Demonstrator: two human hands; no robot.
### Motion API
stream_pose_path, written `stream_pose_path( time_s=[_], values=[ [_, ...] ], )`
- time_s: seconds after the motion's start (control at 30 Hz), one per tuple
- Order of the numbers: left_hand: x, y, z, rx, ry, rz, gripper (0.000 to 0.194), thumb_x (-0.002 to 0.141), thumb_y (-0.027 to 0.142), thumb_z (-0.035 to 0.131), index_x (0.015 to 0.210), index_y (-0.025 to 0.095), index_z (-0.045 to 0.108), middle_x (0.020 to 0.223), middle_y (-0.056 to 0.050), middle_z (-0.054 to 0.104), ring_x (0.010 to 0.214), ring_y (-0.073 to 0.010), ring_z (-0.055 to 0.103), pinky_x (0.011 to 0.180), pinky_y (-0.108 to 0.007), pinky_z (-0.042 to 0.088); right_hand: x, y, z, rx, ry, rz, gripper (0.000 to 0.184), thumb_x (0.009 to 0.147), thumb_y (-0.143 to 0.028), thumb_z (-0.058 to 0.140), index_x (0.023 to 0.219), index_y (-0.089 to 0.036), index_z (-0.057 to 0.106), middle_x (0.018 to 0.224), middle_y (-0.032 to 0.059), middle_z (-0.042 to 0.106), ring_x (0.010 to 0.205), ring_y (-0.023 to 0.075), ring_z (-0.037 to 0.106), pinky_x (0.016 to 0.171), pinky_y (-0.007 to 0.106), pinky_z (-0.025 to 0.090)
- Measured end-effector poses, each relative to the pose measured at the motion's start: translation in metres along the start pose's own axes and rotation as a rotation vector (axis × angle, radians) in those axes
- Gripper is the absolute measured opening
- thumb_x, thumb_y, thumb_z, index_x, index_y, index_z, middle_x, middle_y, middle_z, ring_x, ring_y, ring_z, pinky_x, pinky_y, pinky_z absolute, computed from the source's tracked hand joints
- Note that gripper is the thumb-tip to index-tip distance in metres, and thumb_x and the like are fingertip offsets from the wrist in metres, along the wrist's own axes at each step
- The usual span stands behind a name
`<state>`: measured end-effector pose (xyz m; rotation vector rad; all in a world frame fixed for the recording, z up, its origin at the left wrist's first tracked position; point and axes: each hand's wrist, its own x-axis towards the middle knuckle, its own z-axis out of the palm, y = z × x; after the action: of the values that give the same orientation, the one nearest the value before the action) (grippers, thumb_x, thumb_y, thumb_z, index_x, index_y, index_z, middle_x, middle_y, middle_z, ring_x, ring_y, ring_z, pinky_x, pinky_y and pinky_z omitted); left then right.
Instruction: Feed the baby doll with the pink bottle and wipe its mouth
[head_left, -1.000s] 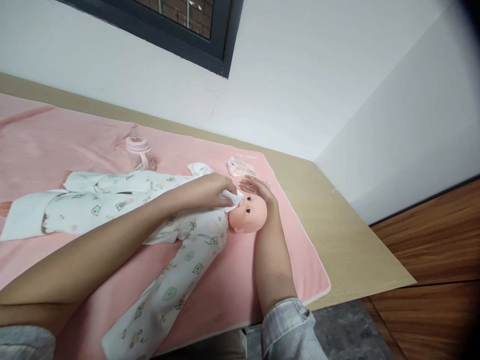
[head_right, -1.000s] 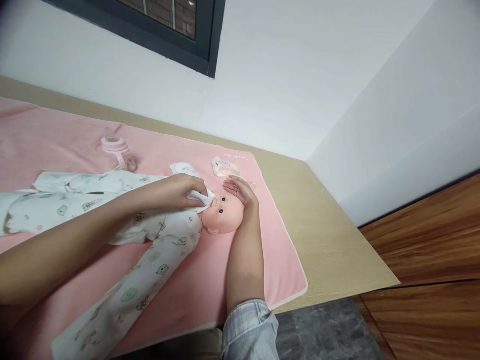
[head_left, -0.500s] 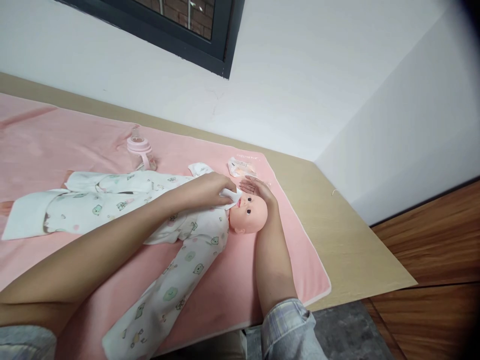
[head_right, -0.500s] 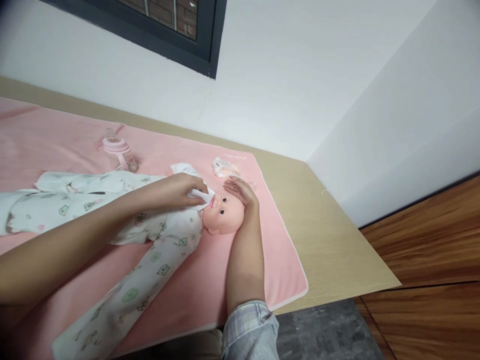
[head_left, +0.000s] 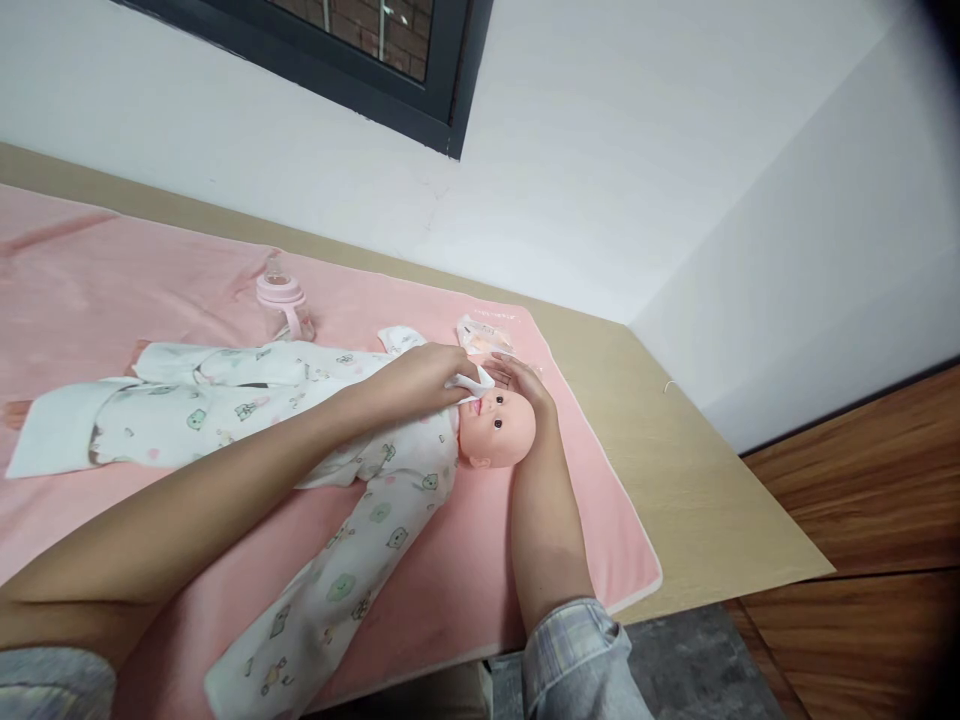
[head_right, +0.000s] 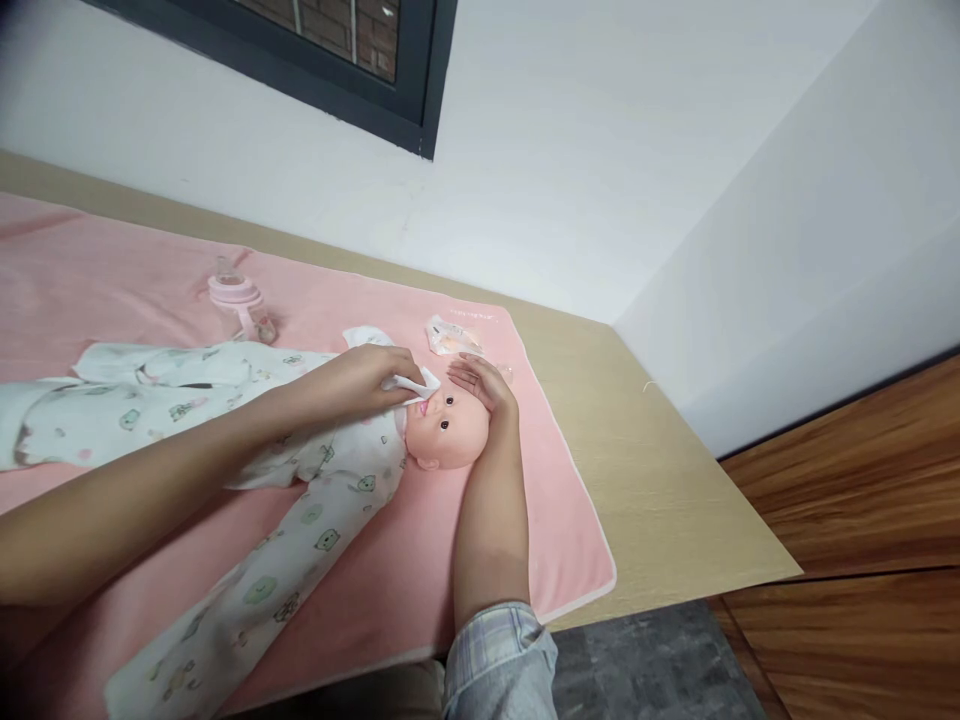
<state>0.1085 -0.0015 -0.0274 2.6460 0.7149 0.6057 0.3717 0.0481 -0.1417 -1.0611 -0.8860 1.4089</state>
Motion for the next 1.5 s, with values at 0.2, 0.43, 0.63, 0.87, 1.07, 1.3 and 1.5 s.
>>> stream_pose_path(
  time_s=[0.2,0.43,0.63,0.87,1.07,1.3,1.5],
  values=[
    [0.003,0.003,0.002,0.007,0.027,-0.047,0.017,0.085,0.020,0.059,0.094,0.020,0.074,0.094,-0.003,0.067,0.090,-0.0227,0.062,0.071,-0.028,0.040,-0.003,-0.003,0.003,-0.020,-0.003,0.020,0.023,0.080,-0.033,0.068,0.101,-0.024,0.064,0.103,0.0038,0.073,0.103,0.0214,0.068,0.100,0.041,0.052],
    [0.003,0.002,0.002,-0.008,0.074,-0.038,0.018,0.085,0.018,0.059,0.094,0.020,0.074,0.095,-0.003,0.068,0.092,-0.0228,0.062,0.074,-0.028,0.041,-0.007,-0.005,0.007,-0.055,-0.005,0.009,0.024,0.081,-0.033,0.067,0.103,-0.024,0.064,0.105,0.0036,0.072,0.107,0.0228,0.066,0.100,0.043,0.052],
    [0.000,0.006,-0.002,-0.051,0.060,0.041,0.017,0.086,0.015,0.059,0.093,0.020,0.074,0.096,-0.001,0.068,0.091,-0.0201,0.062,0.073,-0.025,0.041,-0.003,-0.003,0.003,-0.056,-0.013,-0.021,0.026,0.080,-0.034,0.067,0.103,-0.024,0.064,0.097,0.0031,0.073,0.104,0.0225,0.067,0.101,0.042,0.051],
    [0.000,0.010,0.001,-0.022,-0.008,0.050,0.017,0.086,0.016,0.058,0.092,0.018,0.074,0.090,-0.002,0.067,0.082,-0.0193,0.063,0.069,-0.026,0.040,0.004,0.002,-0.004,-0.016,-0.074,-0.028,0.024,0.078,-0.035,0.068,0.098,-0.024,0.065,0.095,0.0028,0.074,0.100,0.0196,0.068,0.105,0.040,0.049],
    [-0.001,0.011,0.000,-0.043,0.000,0.034,0.018,0.085,0.016,0.057,0.094,0.017,0.073,0.095,-0.003,0.067,0.087,-0.0207,0.063,0.071,-0.026,0.041,0.008,0.004,-0.007,-0.004,-0.109,-0.041,0.023,0.076,-0.034,0.070,0.096,-0.024,0.065,0.093,0.0024,0.074,0.107,0.0197,0.066,0.107,0.041,0.048],
    [0.000,0.012,-0.001,-0.035,-0.019,0.064,0.018,0.085,0.016,0.056,0.090,0.018,0.074,0.090,-0.002,0.067,0.081,-0.0189,0.064,0.068,-0.026,0.040,0.002,0.000,-0.001,-0.039,-0.066,-0.044,0.019,0.078,-0.033,0.067,0.095,-0.024,0.064,0.094,0.0023,0.074,0.110,0.0197,0.065,0.105,0.040,0.050],
    [-0.001,0.016,-0.002,-0.016,-0.036,0.055,0.018,0.084,0.017,0.055,0.087,0.020,0.073,0.089,-0.004,0.068,0.079,-0.0207,0.064,0.067,-0.026,0.040,-0.001,-0.006,0.005,-0.073,-0.043,-0.035,0.016,0.078,-0.028,0.068,0.093,-0.025,0.063,0.096,0.0030,0.073,0.110,0.0198,0.065,0.105,0.039,0.050]
  ],
)
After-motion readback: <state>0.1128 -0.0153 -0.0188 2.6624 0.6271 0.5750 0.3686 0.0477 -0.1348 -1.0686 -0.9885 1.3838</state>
